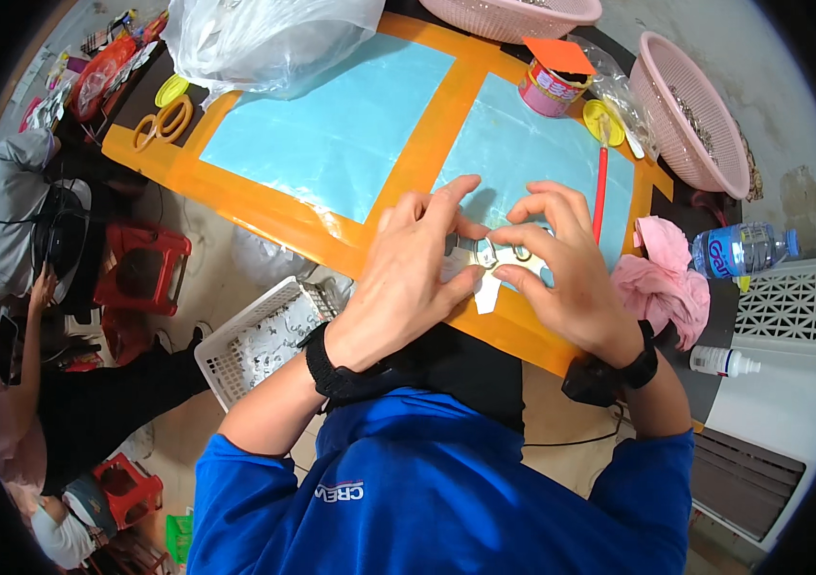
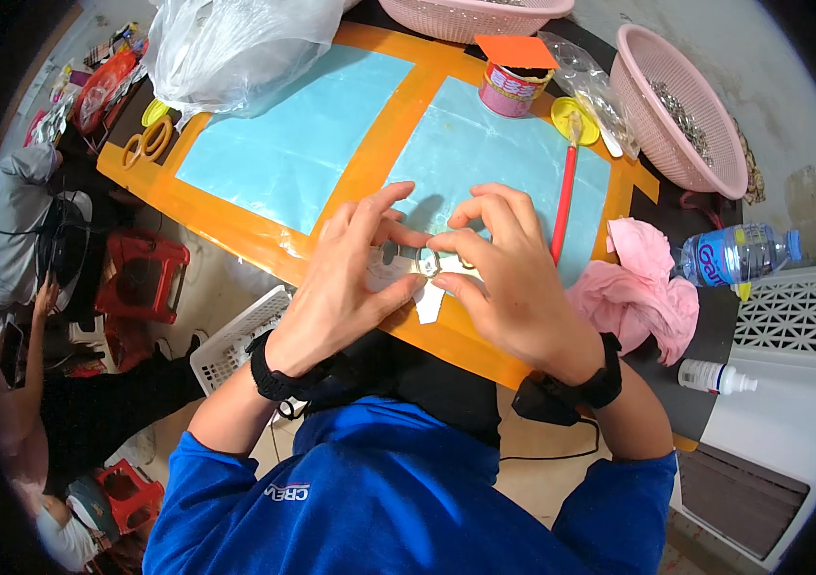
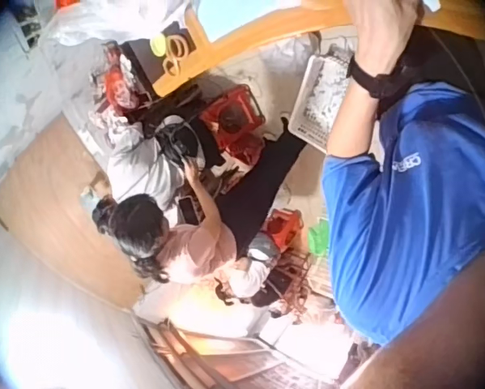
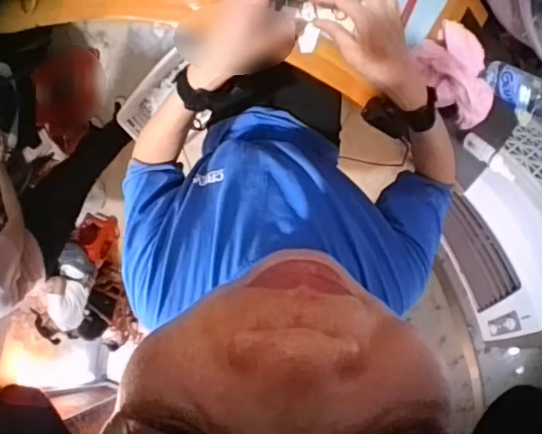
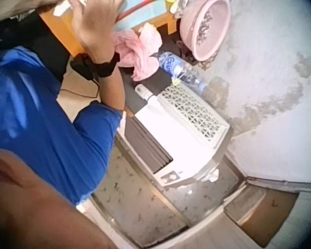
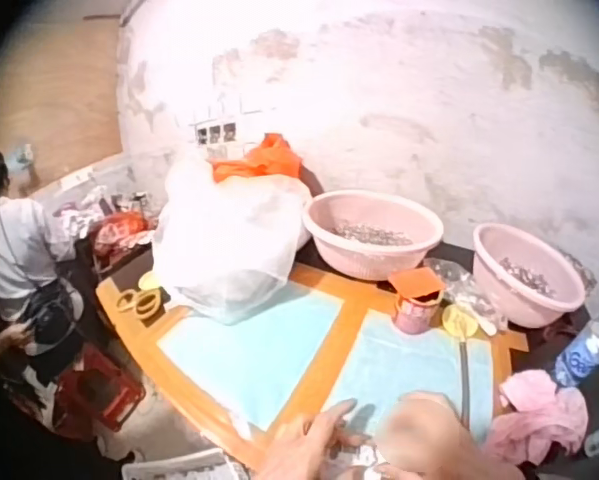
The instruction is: Manually attaching metal eyelets or rings to a white shoe component.
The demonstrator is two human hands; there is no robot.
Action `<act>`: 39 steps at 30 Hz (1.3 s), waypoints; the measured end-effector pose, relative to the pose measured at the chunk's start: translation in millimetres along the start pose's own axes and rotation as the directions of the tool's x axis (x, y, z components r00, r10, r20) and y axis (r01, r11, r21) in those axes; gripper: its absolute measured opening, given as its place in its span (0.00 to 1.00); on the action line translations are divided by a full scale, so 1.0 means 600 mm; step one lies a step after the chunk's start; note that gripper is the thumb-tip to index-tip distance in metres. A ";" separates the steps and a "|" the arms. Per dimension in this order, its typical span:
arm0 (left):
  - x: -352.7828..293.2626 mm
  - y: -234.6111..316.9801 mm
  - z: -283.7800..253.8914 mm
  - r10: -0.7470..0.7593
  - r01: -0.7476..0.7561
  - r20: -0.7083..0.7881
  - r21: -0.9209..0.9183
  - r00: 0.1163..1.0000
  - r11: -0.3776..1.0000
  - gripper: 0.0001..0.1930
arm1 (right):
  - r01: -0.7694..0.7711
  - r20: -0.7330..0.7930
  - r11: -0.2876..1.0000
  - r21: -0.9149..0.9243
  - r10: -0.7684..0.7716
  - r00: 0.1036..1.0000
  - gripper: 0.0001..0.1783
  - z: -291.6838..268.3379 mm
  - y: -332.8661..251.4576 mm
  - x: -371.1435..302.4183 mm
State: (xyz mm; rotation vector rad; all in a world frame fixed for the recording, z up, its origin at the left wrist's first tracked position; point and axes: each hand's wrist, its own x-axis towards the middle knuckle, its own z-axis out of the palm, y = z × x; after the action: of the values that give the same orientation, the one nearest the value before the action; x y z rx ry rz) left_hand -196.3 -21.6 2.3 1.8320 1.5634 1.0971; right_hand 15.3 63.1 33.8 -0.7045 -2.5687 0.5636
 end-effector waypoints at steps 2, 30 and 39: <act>-0.002 0.001 -0.001 -0.014 0.014 -0.003 0.000 1.000 1.000 0.49 | -0.007 0.009 1.000 -0.001 0.007 1.000 0.18 0.000 0.004 0.000; 0.008 0.006 -0.004 -0.044 0.045 0.019 -0.050 0.999 0.998 0.48 | 0.081 -0.032 0.987 0.139 -0.077 0.996 0.11 0.017 0.019 0.006; 0.003 -0.003 0.005 0.038 -0.043 -0.092 -0.046 0.995 0.998 0.47 | 0.292 0.046 0.956 0.001 -0.292 0.955 0.14 0.004 0.029 0.022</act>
State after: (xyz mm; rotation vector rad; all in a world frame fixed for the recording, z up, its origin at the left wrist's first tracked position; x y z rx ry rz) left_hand -194.5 -18.9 -0.3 1.8123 1.5435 1.2421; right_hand 10.6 83.3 27.1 -0.3046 -2.6507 0.4789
